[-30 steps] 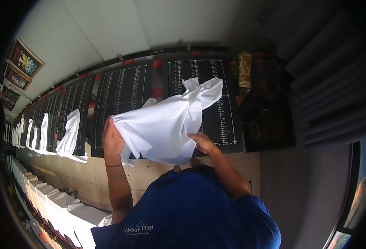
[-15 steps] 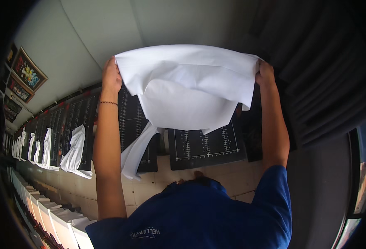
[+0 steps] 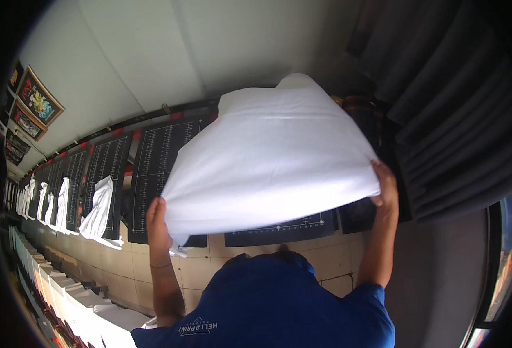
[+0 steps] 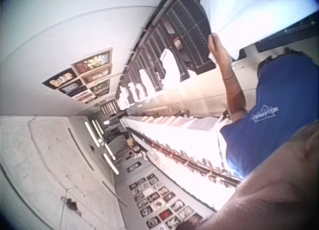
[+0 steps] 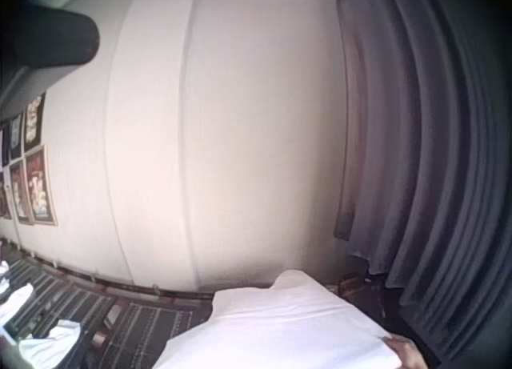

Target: The person repeatedly picks up white t-shirts, unfolds them, and lays them flat on a black gridded workbench. They smooth the fabric with their hands to remove wrinkles and align the shirts before folding them in half. The folded shirts are then placed in a stack on the side of the workbench.

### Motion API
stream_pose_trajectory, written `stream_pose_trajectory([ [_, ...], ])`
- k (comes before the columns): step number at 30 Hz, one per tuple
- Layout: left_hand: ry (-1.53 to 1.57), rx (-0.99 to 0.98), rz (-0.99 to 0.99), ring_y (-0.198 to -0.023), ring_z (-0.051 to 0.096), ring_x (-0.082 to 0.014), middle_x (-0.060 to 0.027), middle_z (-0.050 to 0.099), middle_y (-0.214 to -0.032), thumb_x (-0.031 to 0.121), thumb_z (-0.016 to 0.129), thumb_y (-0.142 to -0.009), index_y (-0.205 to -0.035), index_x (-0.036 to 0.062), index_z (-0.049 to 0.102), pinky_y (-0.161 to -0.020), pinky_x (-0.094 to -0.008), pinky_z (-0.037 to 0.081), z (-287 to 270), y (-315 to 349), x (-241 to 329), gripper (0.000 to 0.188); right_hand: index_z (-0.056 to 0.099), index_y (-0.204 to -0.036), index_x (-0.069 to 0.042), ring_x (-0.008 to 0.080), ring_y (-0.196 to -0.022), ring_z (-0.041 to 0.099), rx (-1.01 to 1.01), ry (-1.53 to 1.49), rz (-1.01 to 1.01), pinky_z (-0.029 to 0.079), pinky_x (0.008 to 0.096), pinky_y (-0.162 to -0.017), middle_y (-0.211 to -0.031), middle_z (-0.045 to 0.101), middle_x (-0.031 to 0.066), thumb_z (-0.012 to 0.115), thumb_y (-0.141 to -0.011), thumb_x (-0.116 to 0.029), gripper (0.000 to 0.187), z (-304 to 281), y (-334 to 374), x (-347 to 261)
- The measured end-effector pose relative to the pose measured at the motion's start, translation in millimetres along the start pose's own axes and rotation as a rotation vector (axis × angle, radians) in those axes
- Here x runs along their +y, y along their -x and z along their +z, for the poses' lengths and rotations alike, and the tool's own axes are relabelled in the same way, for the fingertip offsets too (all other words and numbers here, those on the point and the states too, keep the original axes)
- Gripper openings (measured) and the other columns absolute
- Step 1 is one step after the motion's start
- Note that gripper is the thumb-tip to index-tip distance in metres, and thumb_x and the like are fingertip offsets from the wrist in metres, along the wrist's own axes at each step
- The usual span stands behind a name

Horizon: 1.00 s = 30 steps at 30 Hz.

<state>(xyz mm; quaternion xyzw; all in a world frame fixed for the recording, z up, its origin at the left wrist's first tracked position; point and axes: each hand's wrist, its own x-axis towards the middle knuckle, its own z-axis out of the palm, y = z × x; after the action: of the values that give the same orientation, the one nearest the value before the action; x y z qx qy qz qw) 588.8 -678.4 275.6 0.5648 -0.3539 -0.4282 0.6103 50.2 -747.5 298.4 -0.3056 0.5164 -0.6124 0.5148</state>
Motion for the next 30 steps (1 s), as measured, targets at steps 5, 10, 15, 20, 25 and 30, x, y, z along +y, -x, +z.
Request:
stream_pose_trajectory([
  [5,-0.122,-0.065,-0.256,-0.074,0.048,-0.0051,0.0026,0.056,-0.081,0.028,0.054,-0.103,-0.09,0.0046,0.059,-0.067,-0.0243,0.042,-15.4,10.2,-119.6,0.027,0.057,-0.12,0.004,0.0197,-0.086,0.068,-0.048,0.025,0.329,0.056,0.0323,-0.077,-0.102,0.067,0.0127,0.06,-0.096,-0.014,0.031,-62.6,-19.1,101.2],
  [10,-0.314,-0.065,-0.357,-0.068,0.042,-0.0055,0.0032,0.051,-0.075,0.028,0.052,-0.104,-0.085,0.0025,0.057,-0.06,-0.026,0.036,-39.0,61.0,-199.8,0.032,0.053,-0.135,-0.004,0.0223,-0.107,0.062,-0.009,0.225,0.559,0.05,0.0366,-0.094,-0.117,0.065,0.0082,0.06,-0.097,-0.02,0.042,-162.8,6.0,213.9],
  [15,-0.507,0.042,-0.63,-0.07,0.052,-0.0096,0.0008,0.055,-0.075,0.028,0.052,-0.104,-0.088,0.0046,0.061,-0.062,-0.0289,0.044,-65.3,146.6,-220.2,0.029,0.063,-0.113,-0.01,0.0124,-0.088,0.059,0.017,0.387,0.854,0.047,0.0288,-0.07,-0.093,0.064,0.0014,0.063,-0.094,-0.023,0.023,-174.2,77.4,215.0],
  [20,-0.567,0.058,-0.818,-0.08,0.062,-0.0155,-0.006,0.065,-0.086,0.029,0.055,-0.102,-0.095,0.003,0.063,-0.069,-0.0318,0.051,-92.3,204.5,-259.0,0.028,0.064,-0.098,-0.013,0.0096,-0.084,0.058,0.108,0.482,0.989,0.045,0.0266,-0.068,-0.087,0.061,-0.0011,0.067,-0.091,-0.022,0.012,-176.5,122.6,212.9],
  [25,-0.985,-0.236,-0.634,-0.102,0.068,-0.0349,-0.0206,0.07,-0.11,0.031,0.057,-0.099,-0.11,0.0013,0.066,-0.085,-0.0423,0.054,-83.9,174.1,-253.5,0.032,0.065,-0.113,0.0,0.0254,-0.098,0.067,-0.017,0.953,0.68,0.052,0.0355,-0.083,-0.11,0.07,0.01,0.066,-0.092,-0.025,0.033,-194.7,110.6,230.1],
  [30,-0.729,-0.916,-0.358,-0.098,0.066,-0.0326,-0.0168,0.069,-0.104,0.023,0.058,-0.097,-0.108,0.0032,0.066,-0.087,-0.0407,0.051,8.4,13.8,-173.5,0.025,0.064,-0.12,-0.005,0.025,-0.1,0.07,-0.008,1.133,0.08,0.054,0.0364,-0.084,-0.109,0.071,0.0165,0.061,-0.097,-0.018,0.027,-40.2,-27.5,154.6],
])
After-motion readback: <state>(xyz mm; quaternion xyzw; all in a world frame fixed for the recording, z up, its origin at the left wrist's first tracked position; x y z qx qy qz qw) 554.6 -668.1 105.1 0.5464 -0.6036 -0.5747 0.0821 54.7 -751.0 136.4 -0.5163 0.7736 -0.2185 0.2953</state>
